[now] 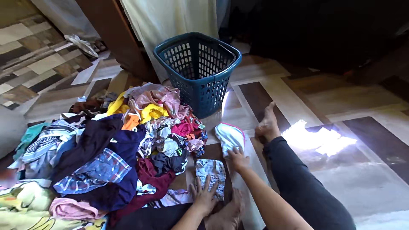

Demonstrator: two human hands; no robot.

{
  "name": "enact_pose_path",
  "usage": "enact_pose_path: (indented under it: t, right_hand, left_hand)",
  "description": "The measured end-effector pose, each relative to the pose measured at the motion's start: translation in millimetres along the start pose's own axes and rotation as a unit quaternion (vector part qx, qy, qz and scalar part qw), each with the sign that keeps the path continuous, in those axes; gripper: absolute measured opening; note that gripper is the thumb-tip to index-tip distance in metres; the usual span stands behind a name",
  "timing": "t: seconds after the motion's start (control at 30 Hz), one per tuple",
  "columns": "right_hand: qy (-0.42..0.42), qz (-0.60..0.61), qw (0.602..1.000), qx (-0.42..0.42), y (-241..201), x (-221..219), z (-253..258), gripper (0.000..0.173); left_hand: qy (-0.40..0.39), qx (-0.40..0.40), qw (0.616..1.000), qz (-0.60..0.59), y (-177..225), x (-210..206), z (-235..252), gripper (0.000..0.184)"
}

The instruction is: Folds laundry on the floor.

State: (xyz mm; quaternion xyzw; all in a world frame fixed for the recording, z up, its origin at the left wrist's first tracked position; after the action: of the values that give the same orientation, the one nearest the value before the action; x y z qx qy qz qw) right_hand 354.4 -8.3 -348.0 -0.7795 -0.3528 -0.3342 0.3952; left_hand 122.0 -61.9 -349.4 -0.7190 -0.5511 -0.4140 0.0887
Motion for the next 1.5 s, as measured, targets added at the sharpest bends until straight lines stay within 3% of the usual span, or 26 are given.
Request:
enact_pose_path:
  t: [0.13, 0.37, 0.47, 0.57, 0.7, 0.77, 0.87, 1.0, 1.07, 1.13, 1.2, 1.27, 1.33, 1.4, 1.43, 1.47, 1.5]
  right_hand:
    - [0.035, 0.016, 0.999, -0.024, 37, 14, 5, 0.049]
    - [0.057, 0.027, 0.998, -0.024, 52, 4, -1, 0.048]
    - [0.054, 0.036, 0.998, -0.01, 50, 4, -1, 0.047]
    - [0.023, 0.028, 0.999, -0.002, 45, 6, 2, 0.048]
    - [0.001, 0.028, 1.0, 0.011, 40, 7, -2, 0.05]
    - [0.007, 0.027, 0.999, 0.029, 39, 3, -4, 0.052]
    - [0.016, 0.041, 0.998, 0.039, 37, -3, -12, 0.054]
    - [0.124, 0.116, 0.985, 0.04, 15, 2, -32, 0.057]
    - [0.177, 0.136, 0.972, 0.072, -8, 6, -46, 0.056]
    - [0.188, 0.166, 0.957, 0.148, -34, 4, -58, 0.056]
    - [0.138, 0.221, 0.935, 0.239, -65, -1, -70, 0.061]
    - [0.049, 0.329, 0.891, 0.31, -102, -4, -86, 0.072]
    - [-0.042, 0.422, 0.835, 0.351, -136, 0, -104, 0.09]
    - [-0.087, 0.483, 0.784, 0.381, -165, 12, -123, 0.111]
    - [-0.097, 0.508, 0.762, 0.389, -176, 19, -132, 0.112]
    - [-0.093, 0.531, 0.751, 0.382, -186, 26, -139, 0.101]
    - [-0.079, 0.548, 0.753, 0.355, -195, 35, -145, 0.077]
  left_hand:
    - [0.011, -0.033, 0.999, 0.002, 12, 30, 43, 0.062]
    - [0.029, -0.046, 0.998, 0.038, 37, 99, 105, 0.062]
    - [0.185, -0.076, 0.979, 0.026, 25, 134, 96, 0.052]
    - [0.325, 0.038, 0.944, 0.039, -10, 178, 77, 0.056]
    - [0.21, 0.242, 0.947, 0.026, -74, 206, 44, 0.1]
    - [0.194, 0.251, 0.948, 0.001, -86, 200, 26, 0.094]
    - [0.2, 0.237, 0.948, -0.066, -102, 175, -2, 0.062]
    - [0.223, 0.194, 0.929, -0.221, -117, 129, -50, 0.053]
    - [0.274, 0.159, 0.888, -0.333, -116, 114, -74, 0.046]
    - [0.349, 0.109, 0.814, -0.452, -104, 115, -96, 0.041]
    - [0.407, 0.071, 0.742, -0.528, -88, 132, -116, 0.041]
    - [0.438, 0.027, 0.704, -0.558, -74, 152, -133, 0.037]
    - [0.443, -0.04, 0.709, -0.547, -62, 163, -144, 0.029]
    - [0.446, -0.116, 0.743, -0.486, -54, 164, -147, 0.025]
    - [0.449, -0.147, 0.759, -0.447, -51, 162, -146, 0.029]
    - [0.453, -0.171, 0.772, -0.412, -49, 160, -146, 0.038]
    - [0.454, -0.185, 0.781, -0.386, -47, 158, -148, 0.048]
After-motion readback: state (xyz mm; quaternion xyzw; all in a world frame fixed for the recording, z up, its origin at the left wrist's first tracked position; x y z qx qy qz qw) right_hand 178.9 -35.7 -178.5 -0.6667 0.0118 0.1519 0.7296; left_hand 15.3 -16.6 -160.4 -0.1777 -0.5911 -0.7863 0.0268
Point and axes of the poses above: each hand's wrist, its own z-axis towards the middle knuckle, its own x-axis out of the back of the hand, y = z × x, the point moved 1 cm from there along z, towards the middle knuckle, and after that the axes turned 2 degrees about x, right-handed, at the moved point
